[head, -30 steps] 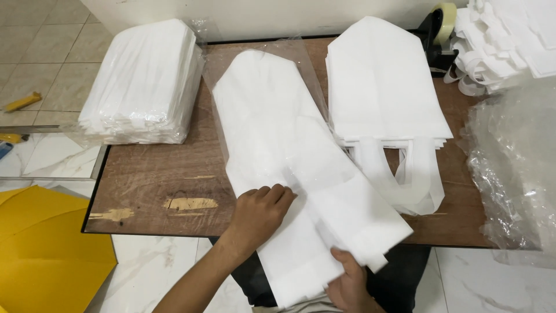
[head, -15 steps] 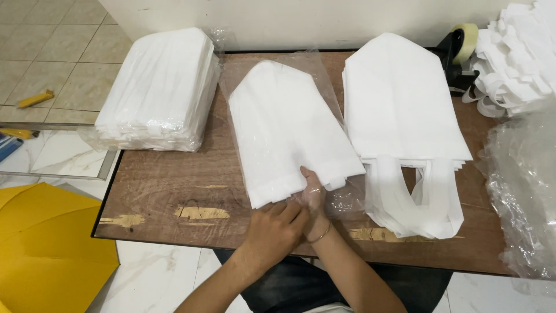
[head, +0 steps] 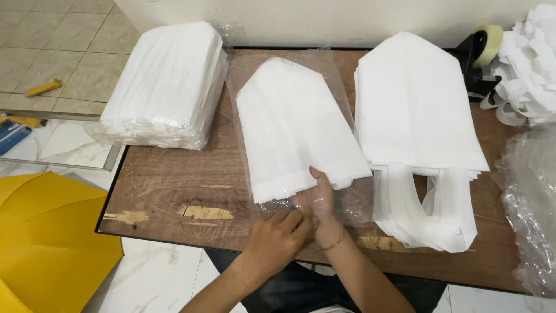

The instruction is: Individually packing white non-woven bags into clear plastic protective sleeves on a workspace table.

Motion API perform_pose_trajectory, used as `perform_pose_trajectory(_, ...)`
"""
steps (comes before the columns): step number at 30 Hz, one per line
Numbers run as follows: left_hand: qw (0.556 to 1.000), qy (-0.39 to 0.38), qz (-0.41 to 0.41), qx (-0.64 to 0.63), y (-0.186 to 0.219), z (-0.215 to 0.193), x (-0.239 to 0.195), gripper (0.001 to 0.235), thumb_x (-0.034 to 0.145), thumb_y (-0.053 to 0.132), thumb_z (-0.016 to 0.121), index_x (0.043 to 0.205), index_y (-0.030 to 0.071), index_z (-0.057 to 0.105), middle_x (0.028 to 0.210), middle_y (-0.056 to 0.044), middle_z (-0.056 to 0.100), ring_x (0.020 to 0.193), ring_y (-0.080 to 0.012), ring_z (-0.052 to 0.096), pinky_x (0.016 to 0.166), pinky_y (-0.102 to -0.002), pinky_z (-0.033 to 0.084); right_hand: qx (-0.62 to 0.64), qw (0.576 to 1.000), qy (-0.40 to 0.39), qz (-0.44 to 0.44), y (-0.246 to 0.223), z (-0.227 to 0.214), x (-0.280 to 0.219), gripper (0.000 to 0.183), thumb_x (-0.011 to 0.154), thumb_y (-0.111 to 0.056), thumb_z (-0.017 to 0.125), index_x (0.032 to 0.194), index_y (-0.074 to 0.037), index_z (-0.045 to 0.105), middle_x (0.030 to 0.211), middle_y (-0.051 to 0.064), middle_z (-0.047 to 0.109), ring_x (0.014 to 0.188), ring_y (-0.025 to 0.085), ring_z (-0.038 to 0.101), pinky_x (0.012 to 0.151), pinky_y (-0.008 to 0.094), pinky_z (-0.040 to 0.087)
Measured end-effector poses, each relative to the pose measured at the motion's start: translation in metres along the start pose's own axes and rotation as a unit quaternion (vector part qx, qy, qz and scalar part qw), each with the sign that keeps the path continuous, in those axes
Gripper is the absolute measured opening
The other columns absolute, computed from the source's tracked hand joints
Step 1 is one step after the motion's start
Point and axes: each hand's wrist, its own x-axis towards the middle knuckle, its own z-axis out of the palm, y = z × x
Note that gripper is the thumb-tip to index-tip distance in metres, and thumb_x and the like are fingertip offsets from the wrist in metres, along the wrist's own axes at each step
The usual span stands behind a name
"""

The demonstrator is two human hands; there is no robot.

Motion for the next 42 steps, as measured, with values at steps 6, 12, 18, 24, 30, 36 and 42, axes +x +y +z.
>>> perform_pose_trajectory(6, 0.999, -0.032, -0.007, 0.037, -0.001, -0.004, -0.005, 0.008, 0.072, 0.004, 0.058, 0.071, 0.009, 0.053, 0.063, -0.001, 0.049, 0.048, -0.0122, 0.043, 0.036, -0.023, 0.031, -0.417, 0.900, -0.027, -0.122, -0.009, -0.049, -0.064, 0.052, 0.077, -0.013, 0.046, 0.125, -0.008, 0.028, 0.121, 0.016, 0.046, 0.107, 0.025, 0.051, 0.085, 0.032, 0.045)
perform_pose_trajectory(12, 0.997, -0.057, 0.001, 0.052, 0.002, 0.004, -0.012, 0.016, 0.071, 0.008, 0.057, 0.060, 0.012, 0.046, 0.060, -0.001, 0.044, 0.046, -0.0134, 0.039, 0.038, -0.024, 0.031, -0.819, 0.461, -0.168, -0.299, -0.029, -0.062, -0.070, 0.058, 0.078, -0.015, 0.055, 0.128, -0.013, 0.027, 0.136, 0.014, 0.019, 0.103, 0.027, 0.041, 0.078, 0.036, 0.049)
perform_pose_trajectory(18, 0.986, -0.164, -0.011, 0.035, -0.001, 0.009, -0.022, 0.012, 0.065, 0.017, 0.061, 0.063, 0.012, 0.049, 0.064, -0.003, 0.048, 0.053, -0.0197, 0.045, 0.043, -0.031, 0.035, -0.880, 0.439, -0.176, -0.050, -0.047, -0.024, -0.094, 0.061, 0.083, -0.025, 0.047, 0.134, -0.018, 0.014, 0.141, 0.003, -0.015, 0.129, 0.028, 0.012, 0.093, 0.040, 0.035)
perform_pose_trajectory(24, 0.937, -0.232, -0.028, -0.260, -0.009, -0.006, 0.030, 0.029, 0.081, 0.028, 0.052, 0.098, 0.005, 0.053, 0.079, -0.010, 0.055, 0.068, -0.0257, 0.053, 0.052, -0.036, 0.042, -0.828, 0.517, -0.186, -0.111, -0.126, -0.041, -0.122, 0.046, 0.076, -0.031, 0.055, 0.118, -0.016, 0.046, 0.123, 0.002, 0.048, 0.104, 0.018, 0.050, 0.085, 0.032, 0.041)
perform_pose_trajectory(30, 0.859, -0.192, -0.159, -0.447, -0.019, 0.053, 0.109, 0.036, 0.080, 0.029, 0.052, 0.107, 0.006, 0.050, 0.085, -0.006, 0.054, 0.075, -0.0165, 0.052, 0.063, -0.028, 0.044, -0.781, 0.534, 0.206, -0.251, -0.207, -0.030, -0.101, 0.042, 0.077, -0.029, 0.052, 0.115, -0.011, 0.048, 0.115, 0.006, 0.050, 0.100, 0.020, 0.050, 0.080, 0.034, 0.043)
perform_pose_trajectory(36, 0.910, -0.278, -0.195, -0.239, -0.027, 0.124, 0.158, 0.057, 0.080, 0.029, 0.053, 0.127, 0.005, 0.032, 0.113, -0.026, 0.047, 0.105, -0.0349, 0.050, 0.084, -0.043, 0.044, -0.776, 0.468, 0.252, -0.338, -0.264, -0.085, -0.052, 0.059, 0.078, -0.043, 0.063, 0.114, 0.002, 0.049, 0.104, 0.021, 0.045, 0.095, 0.032, 0.050, 0.073, 0.041, 0.044)
perform_pose_trajectory(42, 0.904, -0.352, -0.197, -0.144, -0.032, 0.156, 0.156, 0.059, 0.079, 0.030, 0.053, 0.128, 0.005, 0.030, 0.099, -0.027, 0.054, 0.085, -0.0356, 0.060, 0.063, -0.042, 0.052, -0.741, 0.539, 0.267, -0.298, -0.272, -0.097, -0.040, 0.058, 0.076, -0.035, 0.066, 0.114, 0.006, 0.048, 0.088, 0.020, 0.050, 0.083, 0.029, 0.053, 0.066, 0.040, 0.047)
